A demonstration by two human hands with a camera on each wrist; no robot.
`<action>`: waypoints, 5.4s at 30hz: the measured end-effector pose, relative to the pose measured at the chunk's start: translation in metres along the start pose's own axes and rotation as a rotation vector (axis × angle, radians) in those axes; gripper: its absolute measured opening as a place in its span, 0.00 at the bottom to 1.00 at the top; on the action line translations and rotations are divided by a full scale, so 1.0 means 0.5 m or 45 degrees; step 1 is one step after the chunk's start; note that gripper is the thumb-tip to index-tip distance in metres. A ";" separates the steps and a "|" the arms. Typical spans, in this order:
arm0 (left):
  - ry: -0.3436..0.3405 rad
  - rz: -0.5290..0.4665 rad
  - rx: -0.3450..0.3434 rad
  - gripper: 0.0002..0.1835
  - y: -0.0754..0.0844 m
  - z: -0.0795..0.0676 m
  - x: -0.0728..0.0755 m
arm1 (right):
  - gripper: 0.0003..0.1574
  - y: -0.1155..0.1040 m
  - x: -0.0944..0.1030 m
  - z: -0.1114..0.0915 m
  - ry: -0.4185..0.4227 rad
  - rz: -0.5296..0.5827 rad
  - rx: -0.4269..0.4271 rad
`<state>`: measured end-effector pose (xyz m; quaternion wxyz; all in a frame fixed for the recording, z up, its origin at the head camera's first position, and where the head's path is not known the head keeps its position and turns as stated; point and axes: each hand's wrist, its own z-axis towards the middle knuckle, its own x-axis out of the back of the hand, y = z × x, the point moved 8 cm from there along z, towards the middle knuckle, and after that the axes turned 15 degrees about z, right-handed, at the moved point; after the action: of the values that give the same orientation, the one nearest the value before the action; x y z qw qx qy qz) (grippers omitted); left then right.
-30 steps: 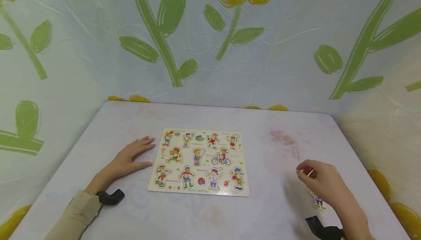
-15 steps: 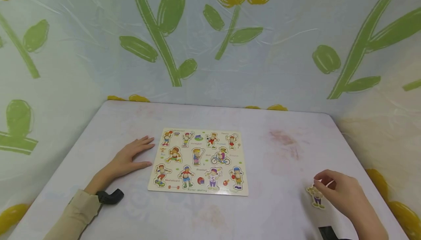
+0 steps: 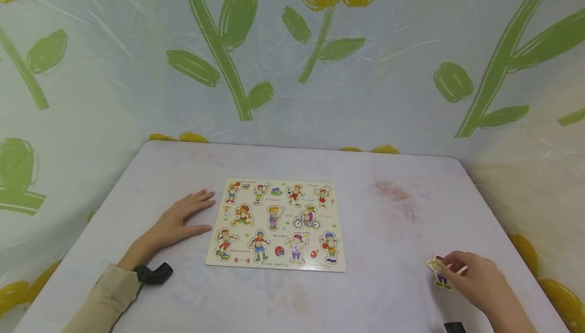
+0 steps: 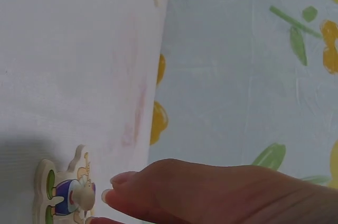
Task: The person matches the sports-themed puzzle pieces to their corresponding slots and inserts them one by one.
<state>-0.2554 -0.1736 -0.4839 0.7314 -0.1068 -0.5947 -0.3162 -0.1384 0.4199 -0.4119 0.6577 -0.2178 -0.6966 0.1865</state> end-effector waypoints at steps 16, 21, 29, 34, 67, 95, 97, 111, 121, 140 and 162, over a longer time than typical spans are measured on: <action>-0.012 0.001 0.005 0.37 0.001 0.002 0.001 | 0.06 0.036 -0.028 0.023 -0.098 0.059 -0.115; -0.011 -0.014 0.006 0.37 -0.001 0.001 0.001 | 0.08 0.040 -0.031 0.030 -0.133 0.054 -0.152; -0.010 -0.018 0.005 0.37 -0.001 0.001 0.002 | 0.09 0.029 -0.030 0.034 -0.138 0.062 -0.156; -0.009 -0.020 0.002 0.37 0.001 0.002 0.003 | 0.08 0.006 -0.028 0.038 -0.102 0.060 -0.095; -0.013 -0.018 -0.006 0.37 0.006 0.002 0.011 | 0.04 -0.230 -0.090 0.096 -0.115 0.134 0.228; -0.014 -0.014 0.006 0.37 0.003 0.007 0.012 | 0.05 -0.434 -0.197 0.133 -0.296 0.229 0.427; -0.011 -0.013 0.004 0.37 0.003 0.007 0.012 | 0.05 -0.446 -0.209 0.132 -0.307 0.245 0.434; -0.044 -0.024 0.018 0.38 0.000 -0.001 0.008 | 0.08 -0.482 -0.309 0.109 -0.433 0.302 0.544; -0.066 -0.025 0.017 0.39 0.004 0.002 0.008 | 0.06 -0.488 -0.329 0.104 -0.408 0.276 0.576; -0.057 -0.021 0.020 0.38 0.001 0.000 0.008 | 0.07 -0.488 -0.339 0.103 -0.388 0.230 0.558; -0.078 -0.044 0.021 0.38 -0.003 0.000 0.002 | 0.06 -0.488 -0.276 0.110 -0.288 0.227 0.593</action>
<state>-0.2561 -0.1755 -0.4833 0.7082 -0.1002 -0.6211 -0.3204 -0.2021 0.1416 -0.3974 0.5891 -0.0989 -0.6821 0.4218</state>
